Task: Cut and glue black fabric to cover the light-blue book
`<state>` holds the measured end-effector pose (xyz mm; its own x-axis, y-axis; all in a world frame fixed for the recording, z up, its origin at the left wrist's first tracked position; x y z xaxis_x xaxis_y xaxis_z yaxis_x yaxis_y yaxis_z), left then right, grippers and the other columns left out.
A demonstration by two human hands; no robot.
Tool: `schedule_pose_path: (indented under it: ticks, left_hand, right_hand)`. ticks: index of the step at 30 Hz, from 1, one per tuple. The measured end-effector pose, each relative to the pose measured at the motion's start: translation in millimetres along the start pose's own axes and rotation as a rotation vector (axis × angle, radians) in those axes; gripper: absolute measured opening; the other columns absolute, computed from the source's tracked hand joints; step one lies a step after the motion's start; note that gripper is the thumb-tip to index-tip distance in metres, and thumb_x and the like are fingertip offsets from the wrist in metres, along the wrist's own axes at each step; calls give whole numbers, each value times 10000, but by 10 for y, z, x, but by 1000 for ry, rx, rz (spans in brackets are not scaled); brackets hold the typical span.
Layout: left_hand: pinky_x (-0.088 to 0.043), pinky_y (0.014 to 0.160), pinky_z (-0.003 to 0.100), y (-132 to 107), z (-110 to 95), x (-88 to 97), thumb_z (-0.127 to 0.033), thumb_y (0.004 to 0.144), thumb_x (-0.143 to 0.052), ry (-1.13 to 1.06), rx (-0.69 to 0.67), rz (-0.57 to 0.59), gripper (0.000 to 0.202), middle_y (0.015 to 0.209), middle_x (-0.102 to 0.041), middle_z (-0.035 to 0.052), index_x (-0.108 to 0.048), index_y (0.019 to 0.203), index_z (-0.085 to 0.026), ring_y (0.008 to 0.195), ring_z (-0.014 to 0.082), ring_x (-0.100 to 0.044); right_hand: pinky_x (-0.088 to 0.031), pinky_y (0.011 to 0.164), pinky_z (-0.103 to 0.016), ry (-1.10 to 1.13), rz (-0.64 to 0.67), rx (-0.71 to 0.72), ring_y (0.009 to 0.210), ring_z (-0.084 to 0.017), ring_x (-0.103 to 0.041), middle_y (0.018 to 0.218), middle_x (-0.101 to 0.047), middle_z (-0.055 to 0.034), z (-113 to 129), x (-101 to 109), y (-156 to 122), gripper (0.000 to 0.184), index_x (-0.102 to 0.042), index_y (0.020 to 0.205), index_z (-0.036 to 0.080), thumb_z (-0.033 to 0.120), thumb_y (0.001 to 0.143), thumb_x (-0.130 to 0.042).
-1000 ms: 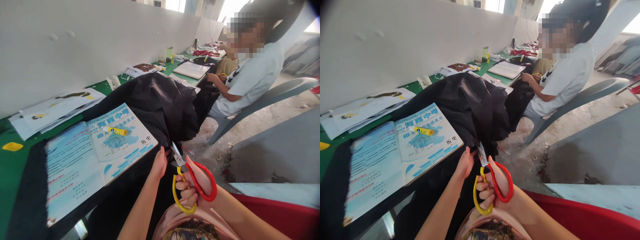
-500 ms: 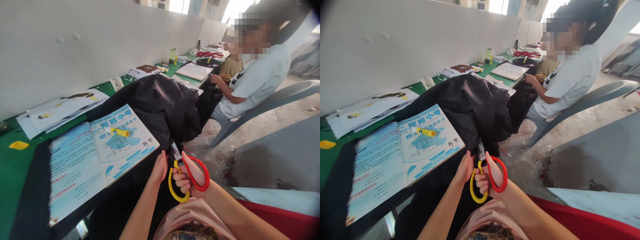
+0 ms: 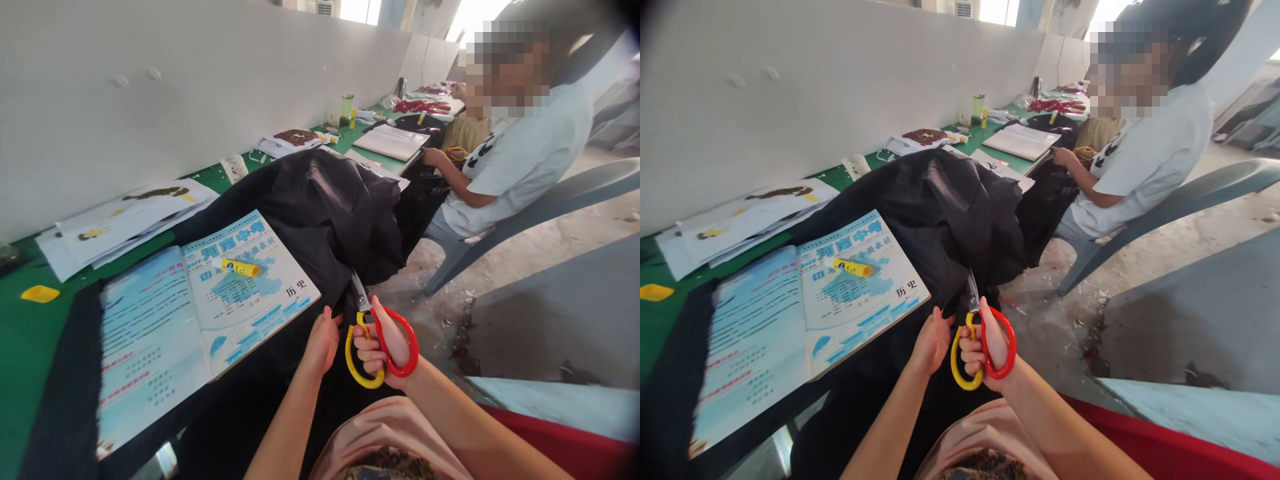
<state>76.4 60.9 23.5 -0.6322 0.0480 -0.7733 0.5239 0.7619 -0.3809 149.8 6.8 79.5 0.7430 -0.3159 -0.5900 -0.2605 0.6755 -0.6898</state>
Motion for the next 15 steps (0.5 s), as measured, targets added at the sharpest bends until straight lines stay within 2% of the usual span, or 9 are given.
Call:
schedule_pose_path:
  ticks: [3,7,10,12,15]
  left_hand:
    - [-372,986,446,-4,-28,-55,-501,777,-615,-3,-40,89,379,1175,-620,136,-598,970,-175,1139,290,-540]
    - [-361,1002,432,-27,-64,-85,-466,804,-594,-3,-49,117,321,1189,-615,120,-610,956,-184,1152,279,-531]
    - [-346,1017,432,-30,-84,-82,-444,813,-589,-1,-69,129,333,1227,-593,118,-611,1017,-182,1170,279,-518]
    - [-334,1026,438,-24,-84,-63,-436,820,-582,-14,-77,137,331,1253,-575,114,-607,1037,-187,1189,278,-503]
    - [-325,1018,484,-10,-71,-28,-432,828,-574,-42,-63,166,278,1248,-580,114,-617,971,-197,1235,289,-459]
  right_hand:
    - [-161,343,-159,-9,-9,16,347,-52,-132,476,-216,74,-2,7,-7,551,-402,619,216,754,717,-332]
    - [-190,345,-168,-24,-36,43,347,-56,-182,489,-278,56,7,20,39,567,-418,624,215,771,702,-339]
    - [-213,345,-178,-41,-52,57,347,-71,-245,491,-321,41,42,34,96,569,-410,618,218,777,697,-348]
    - [-219,338,-182,-52,-64,68,340,-75,-252,475,-319,42,83,49,126,574,-401,612,219,782,703,-335]
    - [-223,330,-178,-65,-84,94,327,-65,-224,439,-280,57,164,89,133,582,-394,612,219,781,728,-304]
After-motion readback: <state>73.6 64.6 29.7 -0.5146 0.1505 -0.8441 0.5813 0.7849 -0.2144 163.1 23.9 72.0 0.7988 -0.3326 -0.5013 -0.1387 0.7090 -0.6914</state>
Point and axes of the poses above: each hand's wrist, its own y-axis towards the middle knuckle, its own x-axis out of the back of the hand, z = x × y, the point moved 5 cm from there along y, towards the middle knuckle
